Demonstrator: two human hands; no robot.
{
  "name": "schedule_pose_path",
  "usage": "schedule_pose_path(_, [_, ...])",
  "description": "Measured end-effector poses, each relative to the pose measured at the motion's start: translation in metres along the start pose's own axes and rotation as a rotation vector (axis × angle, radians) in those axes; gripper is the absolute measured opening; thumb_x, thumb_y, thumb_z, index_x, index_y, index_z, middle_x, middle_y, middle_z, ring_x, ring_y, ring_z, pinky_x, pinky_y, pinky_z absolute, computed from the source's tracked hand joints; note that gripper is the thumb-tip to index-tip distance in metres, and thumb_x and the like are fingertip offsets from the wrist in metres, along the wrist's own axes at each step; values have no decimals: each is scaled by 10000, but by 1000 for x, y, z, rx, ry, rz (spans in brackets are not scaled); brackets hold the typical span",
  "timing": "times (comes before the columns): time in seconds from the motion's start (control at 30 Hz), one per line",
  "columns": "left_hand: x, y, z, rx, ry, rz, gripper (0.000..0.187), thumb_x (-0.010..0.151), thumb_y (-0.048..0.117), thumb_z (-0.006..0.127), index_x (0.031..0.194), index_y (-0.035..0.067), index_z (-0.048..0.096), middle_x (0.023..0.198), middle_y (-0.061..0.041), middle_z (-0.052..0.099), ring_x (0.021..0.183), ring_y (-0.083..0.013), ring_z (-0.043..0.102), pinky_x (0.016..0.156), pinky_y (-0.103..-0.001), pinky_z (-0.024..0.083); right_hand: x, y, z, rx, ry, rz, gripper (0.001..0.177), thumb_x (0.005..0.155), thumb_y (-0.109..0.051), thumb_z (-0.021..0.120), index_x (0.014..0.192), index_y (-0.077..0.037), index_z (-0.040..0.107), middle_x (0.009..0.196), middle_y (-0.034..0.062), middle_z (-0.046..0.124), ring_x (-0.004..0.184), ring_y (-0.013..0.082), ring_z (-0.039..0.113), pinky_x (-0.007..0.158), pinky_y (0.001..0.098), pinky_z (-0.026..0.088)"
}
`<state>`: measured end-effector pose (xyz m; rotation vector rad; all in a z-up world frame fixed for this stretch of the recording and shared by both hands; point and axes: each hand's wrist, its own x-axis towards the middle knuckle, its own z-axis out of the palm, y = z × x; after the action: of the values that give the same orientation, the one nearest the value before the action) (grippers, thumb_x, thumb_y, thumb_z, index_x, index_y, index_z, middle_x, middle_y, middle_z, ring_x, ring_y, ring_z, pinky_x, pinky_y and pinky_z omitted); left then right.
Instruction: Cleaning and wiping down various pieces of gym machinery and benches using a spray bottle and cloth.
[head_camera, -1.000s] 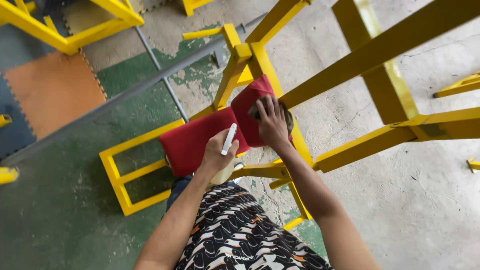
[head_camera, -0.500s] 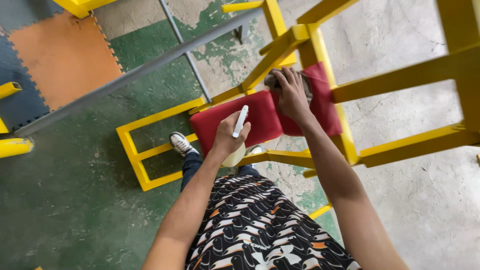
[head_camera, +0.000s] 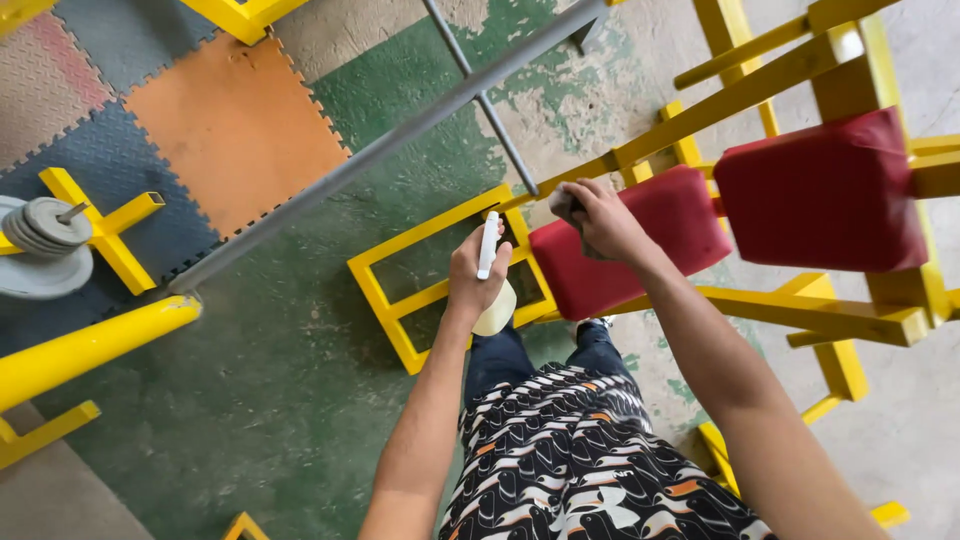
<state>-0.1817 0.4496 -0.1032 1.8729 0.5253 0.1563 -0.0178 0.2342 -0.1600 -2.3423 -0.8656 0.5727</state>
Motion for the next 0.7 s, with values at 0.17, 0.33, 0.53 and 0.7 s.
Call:
schedule_pose_path(0.17, [-12,-30,-49,-123,58,-58,385,909,205,669,1238,6,680,1148,-178,755,1087,-313,749,932,-365,574,47,-35,18,21,-48,19,550,837,-24,679,1378,-69,592,1379,176,589,1267,397,552,1048,459,458])
schedule_pose_path(0.33, [-17,-33,-85,-60,64,-108,374,898,206,675,1216,10,696,1132,-172,764,1066,-311,754,908,-360,582,69,-48,22,46,-30,-4,505,893,-50,674,1389,-74,587,1382,190,585,1268,403,558,1068,448,464])
schedule_pose_path(0.53, [-8,-27,-113,-36,41,-63,383,916,227,666,1233,13,689,1135,-177,760,1066,-324,747,910,-370,578,59,-70,-2,20,9,99,512,917,-69,657,1421,-108,580,1409,191,570,1278,409,548,1084,450,449])
schedule_pose_path(0.7, [5,-32,-127,-62,25,-1,391,934,257,654,1232,6,685,1147,-182,760,1088,-321,740,935,-371,569,47,-81,-23,21,2,215,508,935,-84,638,1437,-126,568,1424,183,555,1279,409,542,1078,448,444])
